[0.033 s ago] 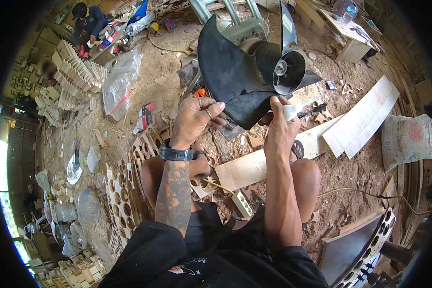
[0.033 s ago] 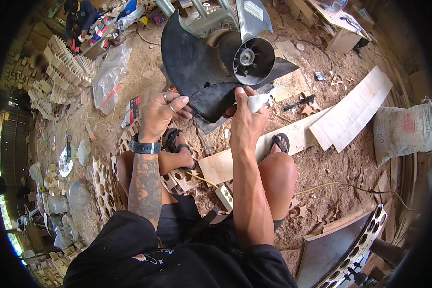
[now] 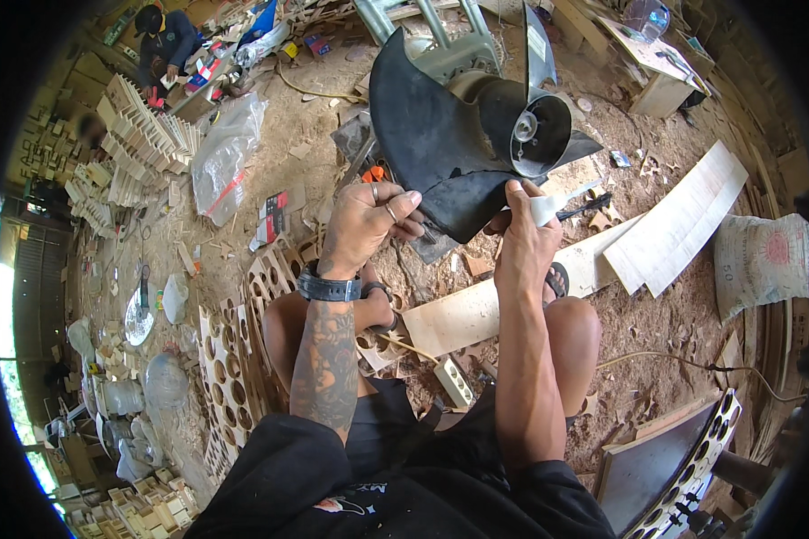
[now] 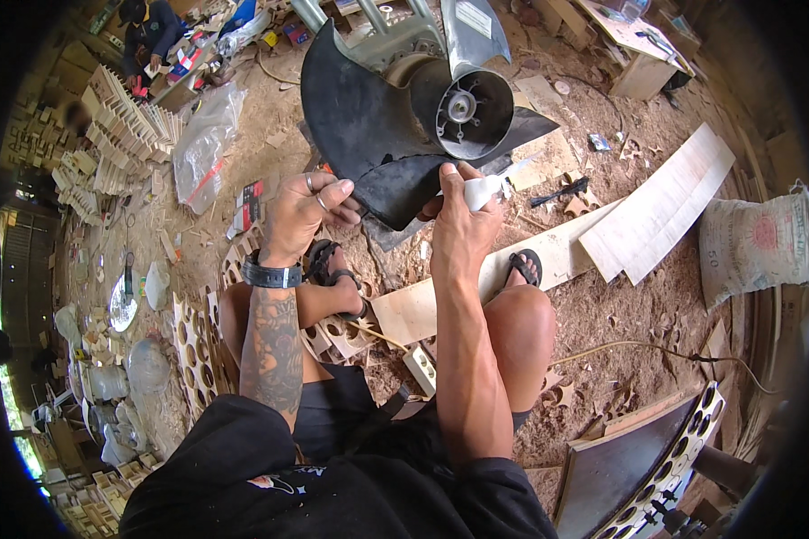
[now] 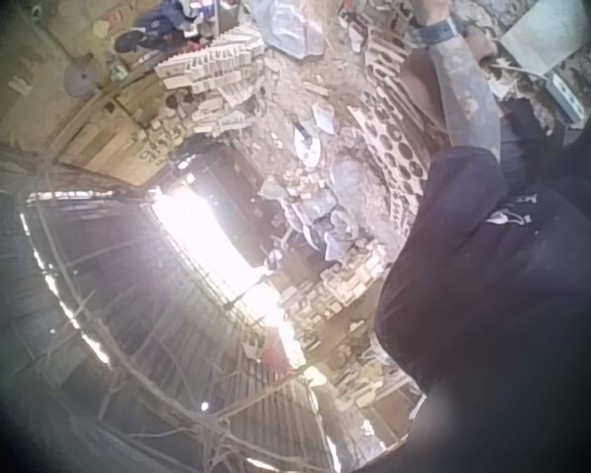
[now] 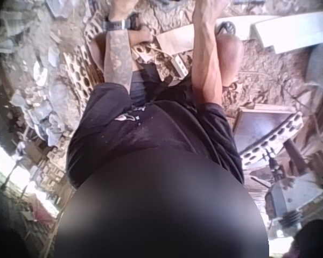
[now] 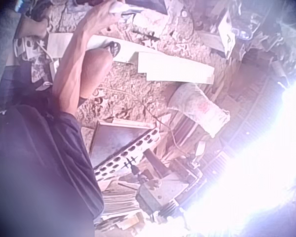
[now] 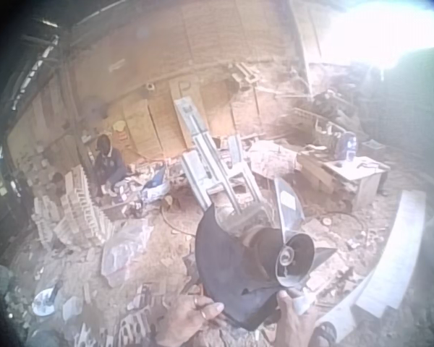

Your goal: The person sits on the floor and aligns a small black plastic piece onto a larger curved black component. They then apply glue from a white bottle along the seam and press the pieces together to bond them.

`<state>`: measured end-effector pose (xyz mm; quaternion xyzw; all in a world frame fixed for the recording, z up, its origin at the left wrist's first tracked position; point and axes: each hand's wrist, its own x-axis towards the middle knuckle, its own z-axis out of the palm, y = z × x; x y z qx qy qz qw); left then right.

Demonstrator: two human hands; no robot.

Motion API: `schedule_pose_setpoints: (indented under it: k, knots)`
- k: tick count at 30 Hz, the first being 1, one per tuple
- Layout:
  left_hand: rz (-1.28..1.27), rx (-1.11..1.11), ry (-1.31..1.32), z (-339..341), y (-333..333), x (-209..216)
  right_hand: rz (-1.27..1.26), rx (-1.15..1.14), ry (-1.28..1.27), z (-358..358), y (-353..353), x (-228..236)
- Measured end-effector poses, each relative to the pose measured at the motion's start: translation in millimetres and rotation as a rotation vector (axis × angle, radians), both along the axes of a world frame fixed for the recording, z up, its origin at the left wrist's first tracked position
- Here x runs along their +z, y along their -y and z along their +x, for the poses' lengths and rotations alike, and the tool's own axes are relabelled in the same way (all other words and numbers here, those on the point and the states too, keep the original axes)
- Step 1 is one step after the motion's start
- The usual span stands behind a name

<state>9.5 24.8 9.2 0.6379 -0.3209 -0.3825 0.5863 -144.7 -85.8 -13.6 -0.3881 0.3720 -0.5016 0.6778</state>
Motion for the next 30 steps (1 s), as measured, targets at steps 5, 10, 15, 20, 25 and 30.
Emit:
schedule_pose_setpoints:
  k: [5, 10, 15, 20, 25, 30]
  knots:
    - [-0.007, 0.007, -0.034, -6.1, 2.6, -1.8, -0.003, -0.01, -0.043, -2.6, 2.3, 2.0]
    - [-0.042, 0.035, -0.034, -6.6, 2.5, -1.6, 0.039, 0.033, 0.006, -3.1, 4.1, 4.1]
    - [-0.062, 0.046, -0.082, -6.3, 3.9, -4.8, 0.046, 0.03, 0.011, -3.4, 3.8, 4.7]
    - [-0.025, 0.034, -0.017, -3.6, 2.6, -4.0, 0.059, 0.021, 0.026, -1.6, 4.1, 1.4]
    - [-0.002, 0.086, -0.193, -8.4, 2.2, 1.2, 0.036, -0.035, 0.061, 2.7, 4.8, -2.5]
    - [0.066, 0.055, -0.187, -9.0, 1.1, 6.5, 0.036, -0.052, 0.056, 2.6, 4.6, -4.0]
